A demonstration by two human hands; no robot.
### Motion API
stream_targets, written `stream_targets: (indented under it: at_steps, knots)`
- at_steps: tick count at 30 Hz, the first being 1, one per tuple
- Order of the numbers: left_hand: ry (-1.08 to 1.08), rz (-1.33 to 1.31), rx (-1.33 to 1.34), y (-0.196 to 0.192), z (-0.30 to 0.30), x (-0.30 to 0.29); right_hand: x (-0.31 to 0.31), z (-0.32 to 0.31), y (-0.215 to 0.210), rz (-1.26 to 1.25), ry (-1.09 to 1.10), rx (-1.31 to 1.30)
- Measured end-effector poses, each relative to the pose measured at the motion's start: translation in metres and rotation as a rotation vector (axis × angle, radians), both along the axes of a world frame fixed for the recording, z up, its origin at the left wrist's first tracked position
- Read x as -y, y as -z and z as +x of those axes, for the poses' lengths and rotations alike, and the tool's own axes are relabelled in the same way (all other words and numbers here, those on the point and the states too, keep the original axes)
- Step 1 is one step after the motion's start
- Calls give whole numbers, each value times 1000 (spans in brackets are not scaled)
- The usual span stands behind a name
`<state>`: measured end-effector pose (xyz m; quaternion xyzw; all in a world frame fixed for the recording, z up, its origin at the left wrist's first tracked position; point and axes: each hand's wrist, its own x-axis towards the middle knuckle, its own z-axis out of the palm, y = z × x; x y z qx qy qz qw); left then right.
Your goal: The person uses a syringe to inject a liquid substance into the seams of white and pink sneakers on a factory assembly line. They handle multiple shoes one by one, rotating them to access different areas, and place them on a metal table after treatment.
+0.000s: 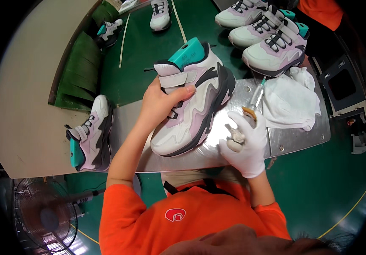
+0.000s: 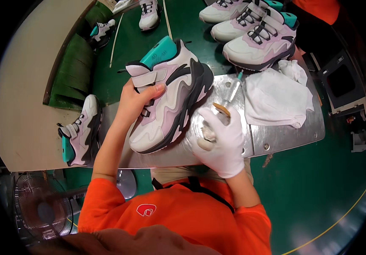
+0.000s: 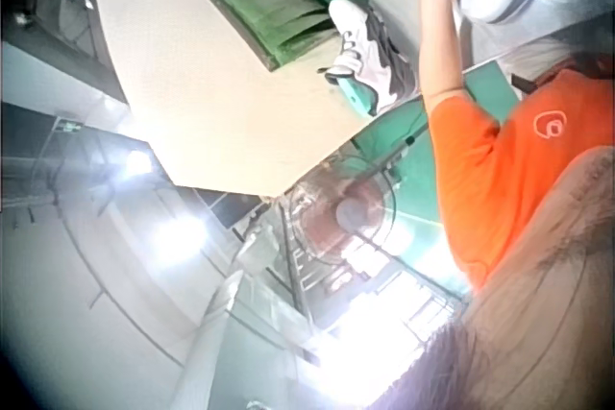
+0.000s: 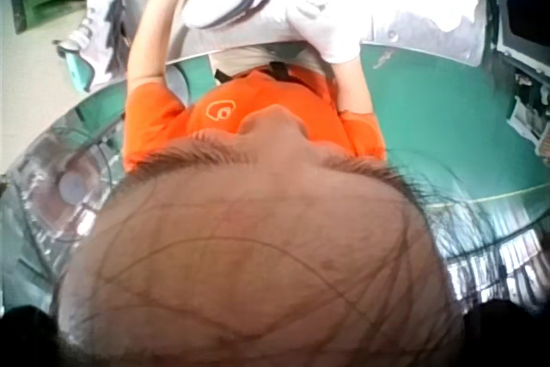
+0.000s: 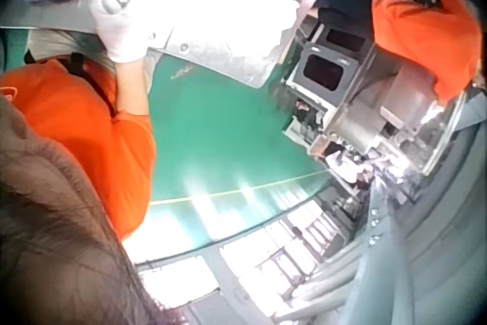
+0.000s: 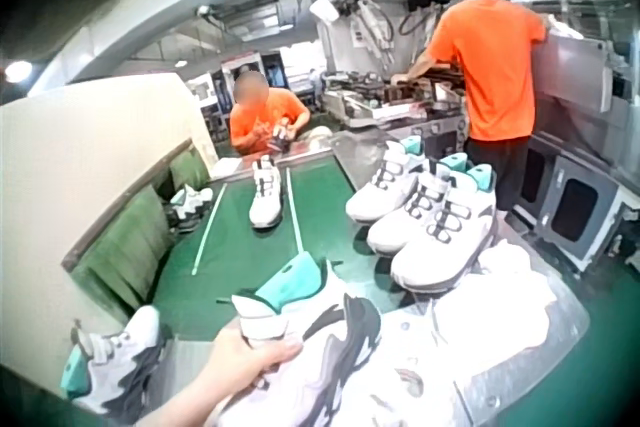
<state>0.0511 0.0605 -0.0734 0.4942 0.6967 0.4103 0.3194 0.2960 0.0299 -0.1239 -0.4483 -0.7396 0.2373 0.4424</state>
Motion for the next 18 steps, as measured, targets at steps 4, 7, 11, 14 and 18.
stream_targets:
  at_steps: [4, 7, 11, 14, 18]
  knots:
    - [-12, 87, 30, 10, 0, 7, -7, -21, 10, 111, 17, 4]
    - [-32, 109, 1, 14, 5, 12, -11, -26, 11, 162, 41, 6]
    - [-35, 101, -56, 8, 12, 16, -12, -28, 26, 4, -37, -361]
    - [-36, 95, -83, 5, 12, 16, -18, -29, 17, 172, -71, -235]
    - [-38, 90, -96, 9, 10, 17, -21, -40, 17, 293, -90, -158]
